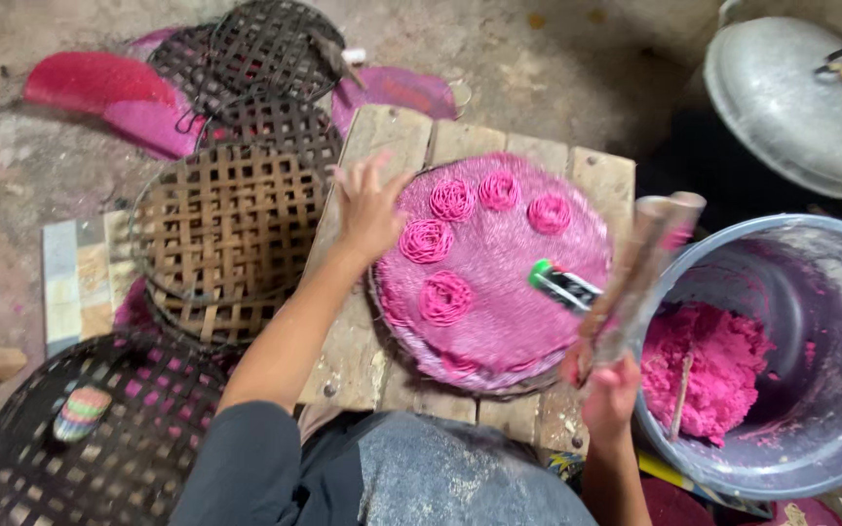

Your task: The person sits on the floor and uses a hand-held extruder to press pink paste into spiral rosette shapes onto round fabric-covered boards, refilling the extruder from a bucket of paste and adding rosettes one by one. They then move finished boards aside, stack woven trays holding cream-colored rosettes, and place small colored cups onto a tray of rosettes.

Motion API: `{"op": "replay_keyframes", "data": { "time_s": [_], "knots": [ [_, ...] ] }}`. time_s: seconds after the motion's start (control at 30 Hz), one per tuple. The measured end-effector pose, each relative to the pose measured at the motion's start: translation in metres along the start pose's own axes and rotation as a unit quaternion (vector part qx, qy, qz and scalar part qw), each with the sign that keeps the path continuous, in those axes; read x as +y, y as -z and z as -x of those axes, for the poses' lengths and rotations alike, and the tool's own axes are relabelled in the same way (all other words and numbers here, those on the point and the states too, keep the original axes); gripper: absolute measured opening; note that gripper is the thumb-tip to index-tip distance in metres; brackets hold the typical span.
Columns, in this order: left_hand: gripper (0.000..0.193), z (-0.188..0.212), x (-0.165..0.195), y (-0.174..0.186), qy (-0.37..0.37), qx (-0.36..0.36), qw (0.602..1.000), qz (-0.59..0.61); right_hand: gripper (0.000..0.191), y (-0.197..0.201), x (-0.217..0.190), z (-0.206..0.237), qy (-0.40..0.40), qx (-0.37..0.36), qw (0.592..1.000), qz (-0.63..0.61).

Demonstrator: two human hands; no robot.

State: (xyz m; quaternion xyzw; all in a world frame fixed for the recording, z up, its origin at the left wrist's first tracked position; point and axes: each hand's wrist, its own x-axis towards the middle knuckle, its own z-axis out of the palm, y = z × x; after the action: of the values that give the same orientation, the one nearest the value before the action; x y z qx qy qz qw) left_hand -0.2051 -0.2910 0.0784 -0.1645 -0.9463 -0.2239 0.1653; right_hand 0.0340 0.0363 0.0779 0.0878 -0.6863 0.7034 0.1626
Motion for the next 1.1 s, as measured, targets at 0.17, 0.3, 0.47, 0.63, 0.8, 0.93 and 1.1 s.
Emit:
{"op": "replay_keyframes", "data": {
  "time_s": [0.17, 0.3, 0.47, 0.63, 0.8, 0.93, 1.1],
  "knots": [
    [0.086, 0.054, 0.096, 0.061, -0.405, -0.058, 0.880, 0.241, 0.054, -0.016, -0.053, -0.018, 0.136, -0.161, 0.909, 0.361],
    [0.021, 0.076, 0.127, 0.111, -0.402, -0.289, 0.813, 0.307, 0.068, -0.037, -0.118, -0.044, 0.301, -0.312, 0.789, 0.437],
    [0.031, 0.059, 0.151, 0.142, -0.473, -0.422, 0.719, 0.287, 0.064, -0.040, -0.166, -0.087, 0.384, -0.437, 0.706, 0.404],
    [0.019, 0.088, 0.163, 0.126, -0.430, -0.411, 0.791, 0.139, 0.054, -0.017, -0.156, -0.044, 0.024, -0.538, 0.814, 0.220],
    [0.019, 0.084, 0.129, 0.065, -0.454, -0.348, 0.804, 0.162, 0.053, 0.020, -0.143, -0.014, -0.062, -0.495, 0.858, 0.123],
    [0.034, 0.037, 0.092, 0.046, -0.293, -0.465, 0.808, 0.214, 0.044, 0.060, -0.174, -0.018, 0.133, -0.374, 0.863, 0.312],
    [0.048, 0.027, 0.112, 0.015, -0.066, -0.656, 0.596, 0.457, 0.017, 0.098, -0.209, -0.045, 0.402, -0.210, 0.540, 0.709]
  ]
}}
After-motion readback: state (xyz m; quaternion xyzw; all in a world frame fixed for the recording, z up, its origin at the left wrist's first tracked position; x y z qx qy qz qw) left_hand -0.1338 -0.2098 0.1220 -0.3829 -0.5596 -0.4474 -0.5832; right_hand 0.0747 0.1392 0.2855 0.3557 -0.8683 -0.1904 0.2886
